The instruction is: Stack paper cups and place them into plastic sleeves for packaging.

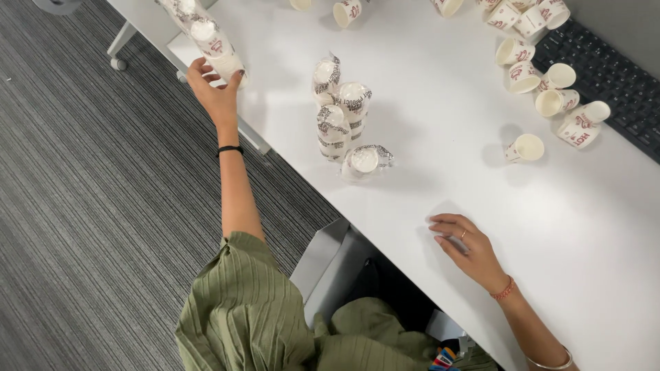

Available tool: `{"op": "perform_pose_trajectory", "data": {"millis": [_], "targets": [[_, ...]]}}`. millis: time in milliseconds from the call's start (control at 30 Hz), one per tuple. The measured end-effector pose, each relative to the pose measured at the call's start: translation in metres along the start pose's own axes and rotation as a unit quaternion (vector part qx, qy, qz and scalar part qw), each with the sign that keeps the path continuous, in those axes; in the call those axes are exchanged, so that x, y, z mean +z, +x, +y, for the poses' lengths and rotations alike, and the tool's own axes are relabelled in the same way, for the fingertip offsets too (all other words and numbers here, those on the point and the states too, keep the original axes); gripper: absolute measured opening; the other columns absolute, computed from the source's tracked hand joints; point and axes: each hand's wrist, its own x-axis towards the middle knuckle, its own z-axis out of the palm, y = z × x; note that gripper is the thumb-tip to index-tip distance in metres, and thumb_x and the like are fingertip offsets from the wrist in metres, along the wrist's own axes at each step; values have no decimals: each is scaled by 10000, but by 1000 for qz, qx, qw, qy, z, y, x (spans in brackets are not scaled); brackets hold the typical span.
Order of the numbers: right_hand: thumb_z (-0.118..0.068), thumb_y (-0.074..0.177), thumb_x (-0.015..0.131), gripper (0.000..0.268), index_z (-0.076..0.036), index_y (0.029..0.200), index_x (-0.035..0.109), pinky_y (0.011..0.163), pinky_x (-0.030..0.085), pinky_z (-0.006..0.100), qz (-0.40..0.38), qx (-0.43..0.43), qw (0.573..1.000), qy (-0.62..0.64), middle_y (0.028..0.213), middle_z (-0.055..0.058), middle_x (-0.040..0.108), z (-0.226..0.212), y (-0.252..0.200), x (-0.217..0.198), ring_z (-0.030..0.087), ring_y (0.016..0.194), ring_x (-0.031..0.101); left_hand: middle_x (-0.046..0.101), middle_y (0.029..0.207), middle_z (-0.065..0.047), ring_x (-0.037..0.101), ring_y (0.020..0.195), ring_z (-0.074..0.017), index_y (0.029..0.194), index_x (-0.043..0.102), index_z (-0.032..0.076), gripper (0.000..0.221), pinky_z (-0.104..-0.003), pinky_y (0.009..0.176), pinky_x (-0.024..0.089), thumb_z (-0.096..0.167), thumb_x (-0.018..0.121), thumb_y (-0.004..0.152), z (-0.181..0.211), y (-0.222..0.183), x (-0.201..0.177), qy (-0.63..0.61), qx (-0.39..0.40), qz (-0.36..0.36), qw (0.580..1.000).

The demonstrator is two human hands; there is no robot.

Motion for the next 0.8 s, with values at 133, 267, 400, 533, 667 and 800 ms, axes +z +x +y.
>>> {"op": "perform_pose_trajectory", "data": {"millis": [133,267,400,533,667,800], "targets": [[-9,887,689,222,-48,1102,728,938,571,290,2,3,1000,-25,1250,48,678,1,0,-1,177,1106,683,424,1325,-108,642,1137,-196,1444,375,78,890,-331,853,624,44,975,788,-15,-2,6,-62,-15,9,998],[-17,880,694,229,-53,1103,732,919,573,287,4,3,1000,-27,1252,43,677,6,-1,-2,172,1098,682,230,1401,-161,535,1076,-253,1449,157,46,1229,-382,805,588,153,1028,589,37,-31,-1,-54,-56,108,991],[-12,880,690,237,-51,1110,732,925,570,291,0,-1,1000,-24,1272,44,667,9,-2,-3,175,1116,673,446,1499,-111,540,1327,-273,1523,311,100,904,-463,1136,475,277,898,859,97,-97,-11,-208,47,10,977],[-18,879,699,237,-48,1112,730,950,563,297,-2,-20,999,-35,1284,50,659,8,-3,-3,184,1153,659,603,1406,-135,555,1377,-298,1431,489,53,804,-471,1206,403,255,919,783,149,-140,-20,-136,97,-348,923],[-22,871,704,242,-44,1111,729,953,558,304,-6,-23,999,-34,1285,50,655,6,-4,-4,191,1168,650,572,1382,-162,530,1339,-310,1410,439,-13,895,-455,1134,404,262,919,707,173,-158,-18,-73,60,-370,924],[-24,872,704,236,-49,1105,736,964,557,303,-12,-14,999,-47,1278,40,658,9,-3,-2,189,1167,648,659,1227,-127,643,1151,-264,1328,580,-7,708,-400,964,534,236,911,752,154,-150,-22,15,19,-288,957]]}}
